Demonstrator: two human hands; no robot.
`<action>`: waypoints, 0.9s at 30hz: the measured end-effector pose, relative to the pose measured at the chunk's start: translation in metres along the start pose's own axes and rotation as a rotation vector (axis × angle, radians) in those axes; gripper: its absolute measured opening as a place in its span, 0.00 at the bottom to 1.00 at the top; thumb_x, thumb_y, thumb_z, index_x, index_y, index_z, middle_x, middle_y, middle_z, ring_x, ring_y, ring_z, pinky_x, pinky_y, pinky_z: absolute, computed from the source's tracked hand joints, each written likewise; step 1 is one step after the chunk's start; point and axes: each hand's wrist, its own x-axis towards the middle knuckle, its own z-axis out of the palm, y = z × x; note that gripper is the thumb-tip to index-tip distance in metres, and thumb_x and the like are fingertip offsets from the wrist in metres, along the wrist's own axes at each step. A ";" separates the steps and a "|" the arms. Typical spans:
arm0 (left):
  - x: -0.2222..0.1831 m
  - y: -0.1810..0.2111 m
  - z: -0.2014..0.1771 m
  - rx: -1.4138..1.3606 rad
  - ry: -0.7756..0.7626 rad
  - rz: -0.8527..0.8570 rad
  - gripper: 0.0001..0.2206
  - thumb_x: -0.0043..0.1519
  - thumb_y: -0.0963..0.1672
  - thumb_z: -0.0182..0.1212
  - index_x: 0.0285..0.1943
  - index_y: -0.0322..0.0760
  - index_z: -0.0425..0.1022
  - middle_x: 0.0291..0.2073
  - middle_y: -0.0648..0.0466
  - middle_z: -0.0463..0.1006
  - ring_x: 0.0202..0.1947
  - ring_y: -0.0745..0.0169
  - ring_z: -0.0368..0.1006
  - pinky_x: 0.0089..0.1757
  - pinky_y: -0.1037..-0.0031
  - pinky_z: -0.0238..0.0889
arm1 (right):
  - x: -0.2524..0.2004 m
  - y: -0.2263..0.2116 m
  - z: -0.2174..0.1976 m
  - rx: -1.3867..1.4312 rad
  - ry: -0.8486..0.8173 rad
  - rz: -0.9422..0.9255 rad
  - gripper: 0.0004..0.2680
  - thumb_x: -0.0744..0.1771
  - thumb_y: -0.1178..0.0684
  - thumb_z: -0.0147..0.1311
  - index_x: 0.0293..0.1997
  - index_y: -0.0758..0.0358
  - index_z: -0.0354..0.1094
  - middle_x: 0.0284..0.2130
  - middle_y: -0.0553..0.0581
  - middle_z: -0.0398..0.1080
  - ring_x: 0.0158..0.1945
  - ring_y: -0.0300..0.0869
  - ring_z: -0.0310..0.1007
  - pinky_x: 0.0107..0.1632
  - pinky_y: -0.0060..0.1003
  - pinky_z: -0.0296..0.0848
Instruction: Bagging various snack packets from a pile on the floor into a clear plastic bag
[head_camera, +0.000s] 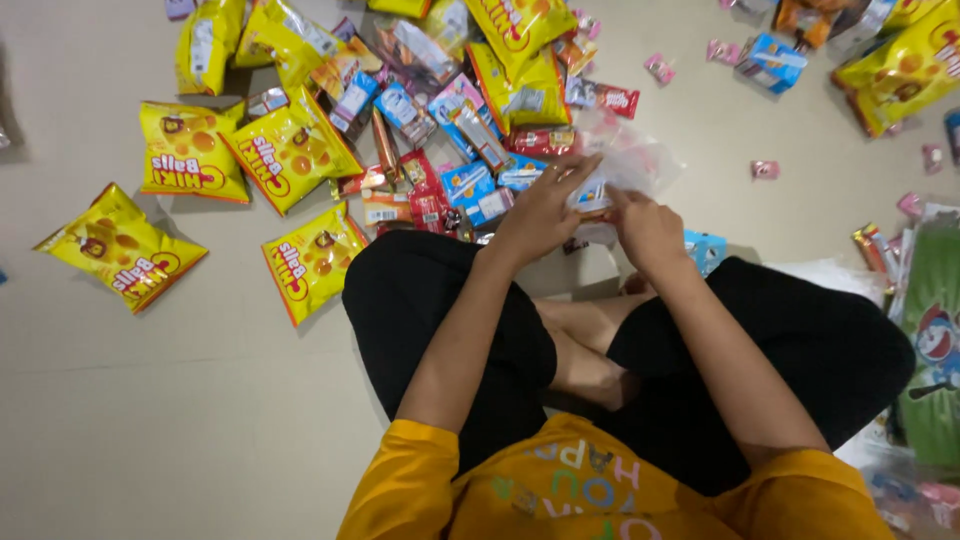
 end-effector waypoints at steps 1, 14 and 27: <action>0.001 -0.001 0.000 0.019 0.019 0.024 0.36 0.54 0.38 0.57 0.77 0.49 0.61 0.67 0.42 0.65 0.69 0.33 0.64 0.62 0.47 0.64 | -0.003 -0.003 -0.006 0.022 0.009 0.021 0.16 0.69 0.46 0.56 0.66 0.42 0.68 0.53 0.56 0.75 0.39 0.62 0.81 0.40 0.57 0.80; -0.001 0.030 -0.028 0.052 0.011 0.025 0.36 0.55 0.39 0.54 0.77 0.56 0.60 0.67 0.49 0.66 0.66 0.36 0.69 0.57 0.46 0.70 | -0.071 -0.063 -0.039 0.434 0.276 -0.325 0.10 0.70 0.49 0.56 0.29 0.58 0.71 0.19 0.52 0.71 0.21 0.48 0.72 0.27 0.36 0.72; 0.005 0.009 -0.025 0.048 0.084 0.006 0.38 0.54 0.39 0.60 0.77 0.64 0.60 0.65 0.56 0.69 0.40 0.46 0.81 0.45 0.52 0.75 | 0.030 -0.035 0.150 -0.432 0.871 -0.402 0.06 0.64 0.53 0.51 0.28 0.56 0.73 0.21 0.58 0.69 0.26 0.53 0.70 0.38 0.51 0.68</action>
